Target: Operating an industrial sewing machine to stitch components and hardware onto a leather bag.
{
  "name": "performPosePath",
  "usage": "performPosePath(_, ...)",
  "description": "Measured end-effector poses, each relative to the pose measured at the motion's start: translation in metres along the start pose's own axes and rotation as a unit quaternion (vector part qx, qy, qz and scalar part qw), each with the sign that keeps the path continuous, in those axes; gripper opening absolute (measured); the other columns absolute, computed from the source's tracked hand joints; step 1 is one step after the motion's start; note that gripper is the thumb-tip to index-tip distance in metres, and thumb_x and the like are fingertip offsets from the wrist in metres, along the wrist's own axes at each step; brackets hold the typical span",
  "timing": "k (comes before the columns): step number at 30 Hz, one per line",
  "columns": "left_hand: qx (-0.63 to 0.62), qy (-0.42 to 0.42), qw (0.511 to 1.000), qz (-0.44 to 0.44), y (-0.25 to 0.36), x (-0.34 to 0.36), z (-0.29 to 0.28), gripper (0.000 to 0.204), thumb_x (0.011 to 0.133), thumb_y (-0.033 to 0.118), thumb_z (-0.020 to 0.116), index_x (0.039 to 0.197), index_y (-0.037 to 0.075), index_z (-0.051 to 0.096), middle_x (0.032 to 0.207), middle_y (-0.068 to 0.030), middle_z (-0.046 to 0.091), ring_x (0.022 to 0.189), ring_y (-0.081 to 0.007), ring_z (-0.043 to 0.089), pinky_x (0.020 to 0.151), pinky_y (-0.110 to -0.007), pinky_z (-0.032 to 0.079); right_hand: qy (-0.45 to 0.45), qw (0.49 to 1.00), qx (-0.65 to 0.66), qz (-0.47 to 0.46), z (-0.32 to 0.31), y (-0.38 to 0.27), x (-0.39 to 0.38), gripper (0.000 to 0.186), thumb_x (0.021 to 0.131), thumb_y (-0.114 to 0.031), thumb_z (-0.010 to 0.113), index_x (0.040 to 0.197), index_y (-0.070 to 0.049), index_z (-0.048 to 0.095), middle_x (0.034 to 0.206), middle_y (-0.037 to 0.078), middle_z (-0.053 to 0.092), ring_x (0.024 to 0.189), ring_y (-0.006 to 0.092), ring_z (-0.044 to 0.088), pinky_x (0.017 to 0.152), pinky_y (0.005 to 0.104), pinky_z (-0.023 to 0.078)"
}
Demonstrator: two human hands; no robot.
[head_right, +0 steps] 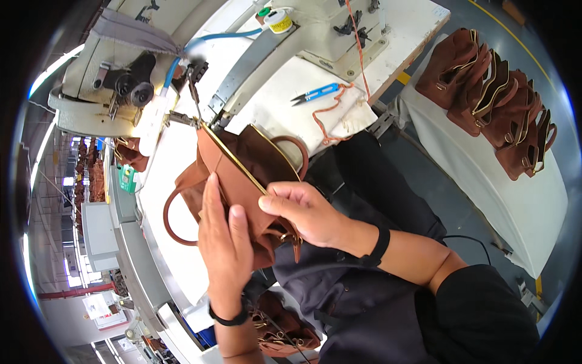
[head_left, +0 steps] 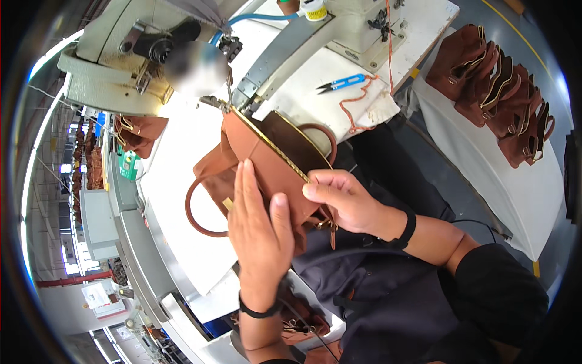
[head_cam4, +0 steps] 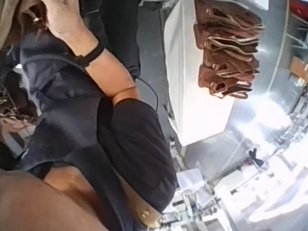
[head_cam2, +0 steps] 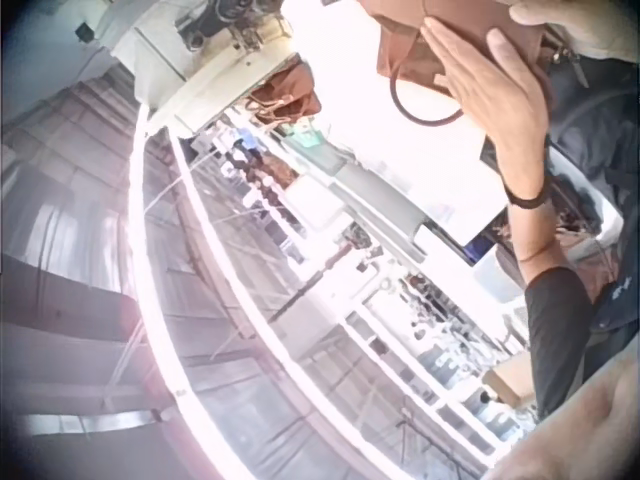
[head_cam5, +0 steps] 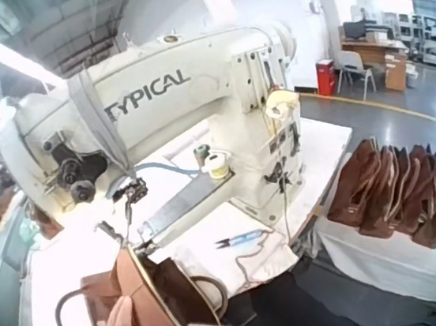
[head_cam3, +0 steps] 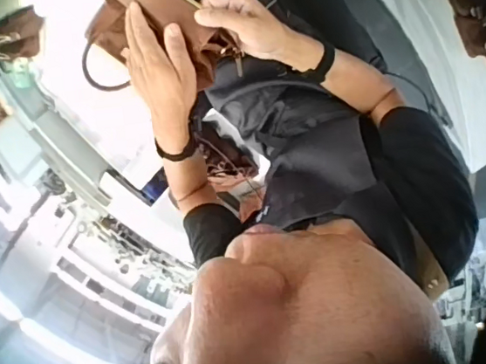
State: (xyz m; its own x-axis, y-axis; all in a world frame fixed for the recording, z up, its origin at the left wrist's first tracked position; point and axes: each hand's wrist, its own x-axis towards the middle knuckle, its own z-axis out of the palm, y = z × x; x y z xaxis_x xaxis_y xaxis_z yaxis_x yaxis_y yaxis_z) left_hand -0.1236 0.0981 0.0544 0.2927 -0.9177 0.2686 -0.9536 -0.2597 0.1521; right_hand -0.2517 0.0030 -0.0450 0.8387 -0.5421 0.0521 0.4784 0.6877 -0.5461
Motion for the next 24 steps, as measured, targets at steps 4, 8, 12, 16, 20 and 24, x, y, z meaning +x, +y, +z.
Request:
performPosePath(4,0.056,0.036,0.998,-0.009,0.02,0.004,0.012,0.066,0.105,0.037,0.06,0.158,0.0,0.047,0.159,-0.0218,0.052,0.122,-0.0382,0.062,0.103,-0.047,0.044,-0.01,0.999,-0.03,-0.01,-0.004,-0.003,-0.002,0.039,0.112,-0.022,0.061,0.077,-0.013,0.047,0.075,-0.011,0.041,0.068,-0.0008,0.034,0.058,0.0229,0.03)
performPosePath(8,0.084,0.029,0.996,-0.017,0.022,0.016,0.015,0.064,0.104,0.041,0.062,0.158,0.009,0.052,0.159,-0.0176,0.054,0.105,-0.0337,0.065,0.09,-0.042,0.046,0.027,0.994,-0.108,-0.002,-0.003,-0.007,-0.002,0.035,0.112,-0.02,0.06,0.08,-0.009,0.052,0.076,-0.01,0.043,0.069,0.0002,0.036,0.059,0.0233,0.031)
performPosePath(12,0.068,0.027,0.997,-0.019,0.018,0.015,0.01,0.062,0.104,0.041,0.063,0.157,0.012,0.054,0.157,-0.0173,0.056,0.102,-0.0335,0.066,0.088,-0.042,0.047,0.008,0.989,-0.135,-0.057,0.003,-0.007,0.0,0.031,0.112,-0.018,0.059,0.085,-0.004,0.056,0.083,-0.007,0.048,0.072,0.0012,0.038,0.061,0.0233,0.032)
performPosePath(16,0.066,0.014,0.998,-0.015,0.02,0.02,0.004,0.06,0.103,0.04,0.063,0.156,0.012,0.056,0.157,-0.0163,0.056,0.099,-0.0334,0.067,0.085,-0.042,0.05,0.007,0.993,-0.115,-0.021,0.004,-0.006,-0.002,0.031,0.112,-0.018,0.058,0.085,-0.004,0.056,0.088,-0.006,0.051,0.073,0.0012,0.039,0.062,0.0226,0.032)
performPosePath(20,0.074,-0.005,0.997,-0.017,0.023,0.022,-0.003,0.061,0.103,0.039,0.065,0.156,0.011,0.056,0.156,-0.0146,0.057,0.102,-0.0325,0.067,0.086,-0.041,0.051,-0.005,0.997,-0.068,-0.026,0.004,-0.009,-0.005,0.027,0.113,-0.014,0.056,0.088,-0.002,0.056,0.113,-0.001,0.063,0.082,0.0013,0.046,0.068,0.0223,0.039)
performPosePath(24,0.056,-0.004,0.998,-0.015,0.019,0.021,-0.011,0.062,0.103,0.039,0.065,0.156,0.01,0.055,0.156,-0.0141,0.057,0.103,-0.0307,0.066,0.088,-0.04,0.05,-0.036,0.994,-0.099,-0.034,0.01,-0.019,-0.005,0.025,0.112,-0.01,0.057,0.09,0.002,0.055,0.147,0.01,0.059,0.098,0.0044,0.055,0.082,0.0238,0.052)
